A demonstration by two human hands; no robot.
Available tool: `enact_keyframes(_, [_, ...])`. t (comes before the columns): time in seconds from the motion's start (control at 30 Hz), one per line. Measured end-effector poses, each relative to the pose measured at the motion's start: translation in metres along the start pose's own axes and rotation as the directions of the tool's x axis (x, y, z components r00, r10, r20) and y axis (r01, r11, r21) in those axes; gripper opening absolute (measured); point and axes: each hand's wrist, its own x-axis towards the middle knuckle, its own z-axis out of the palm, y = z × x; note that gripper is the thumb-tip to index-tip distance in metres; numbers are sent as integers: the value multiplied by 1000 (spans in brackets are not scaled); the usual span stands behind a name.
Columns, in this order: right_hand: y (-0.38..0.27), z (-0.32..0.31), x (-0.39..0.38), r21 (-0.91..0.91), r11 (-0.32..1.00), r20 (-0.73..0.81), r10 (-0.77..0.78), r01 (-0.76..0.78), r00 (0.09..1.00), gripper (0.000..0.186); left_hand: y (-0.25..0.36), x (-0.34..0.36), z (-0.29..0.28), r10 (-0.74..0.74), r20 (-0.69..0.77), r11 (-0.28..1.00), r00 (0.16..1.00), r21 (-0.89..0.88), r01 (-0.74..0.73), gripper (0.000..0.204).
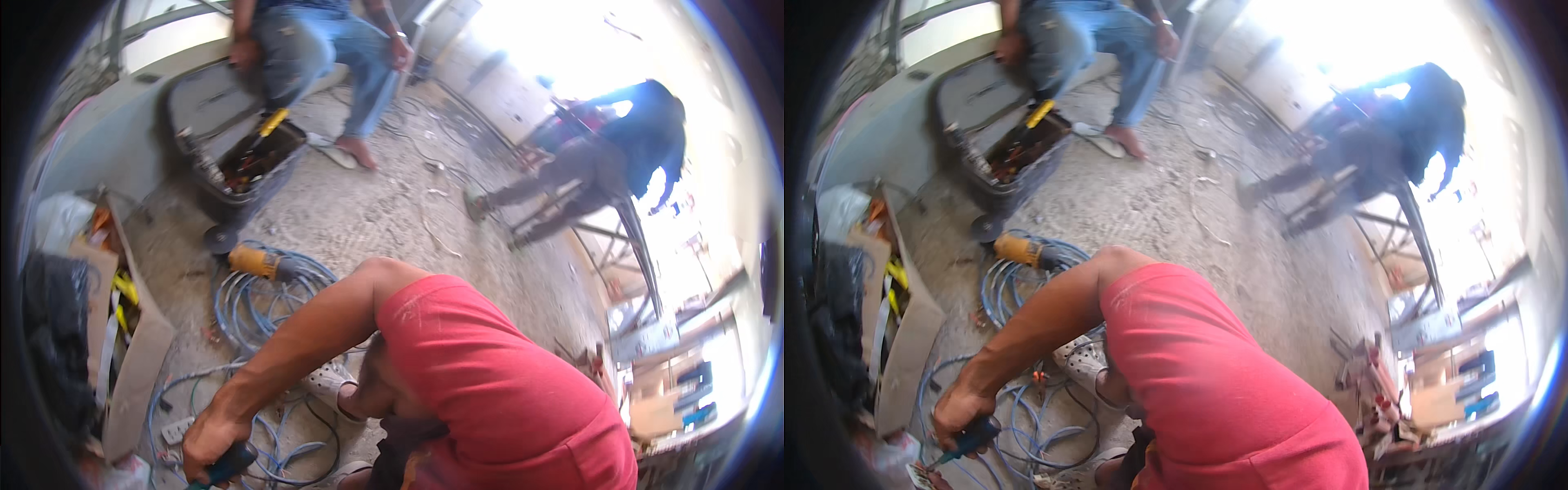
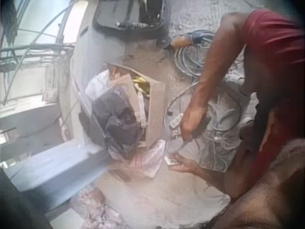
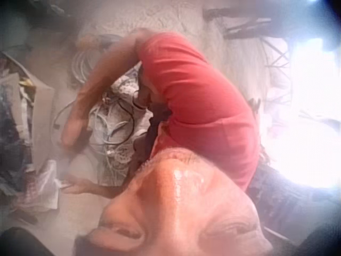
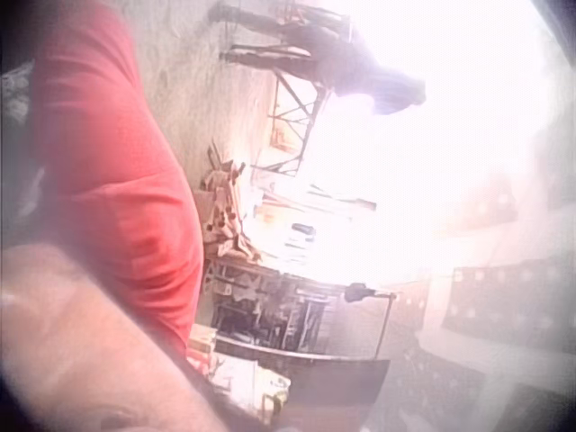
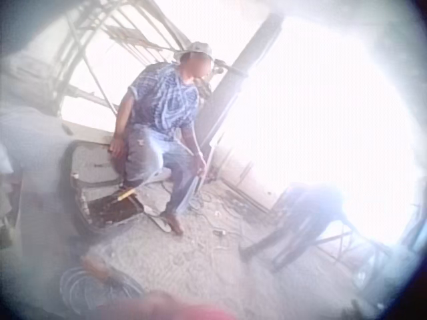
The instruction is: The person strips the insulation from a blue electrical cord using pliers, then uses a screwdriver to attach the wires to a white multi-socket power strip. The person continues to strip and connect wires to the power strip throughout the clip.
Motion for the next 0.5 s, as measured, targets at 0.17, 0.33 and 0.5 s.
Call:
enact_keyframes(0.17, [25,12,-68,30,972,-188,-222,232,957,42,75,1,72,253,110,883,961,-432,-183,67])
enact_keyframes(0.33, [42,0,-88,-270,938,-757,-346,218,554,35,101,20,124,406,171,819,898,-503,-275,60])
enact_keyframes(0.5, [61,-94,-74,-978,-124,157,-968,170,196,20,140,21,133,367,345,843,864,-517,-152,58])
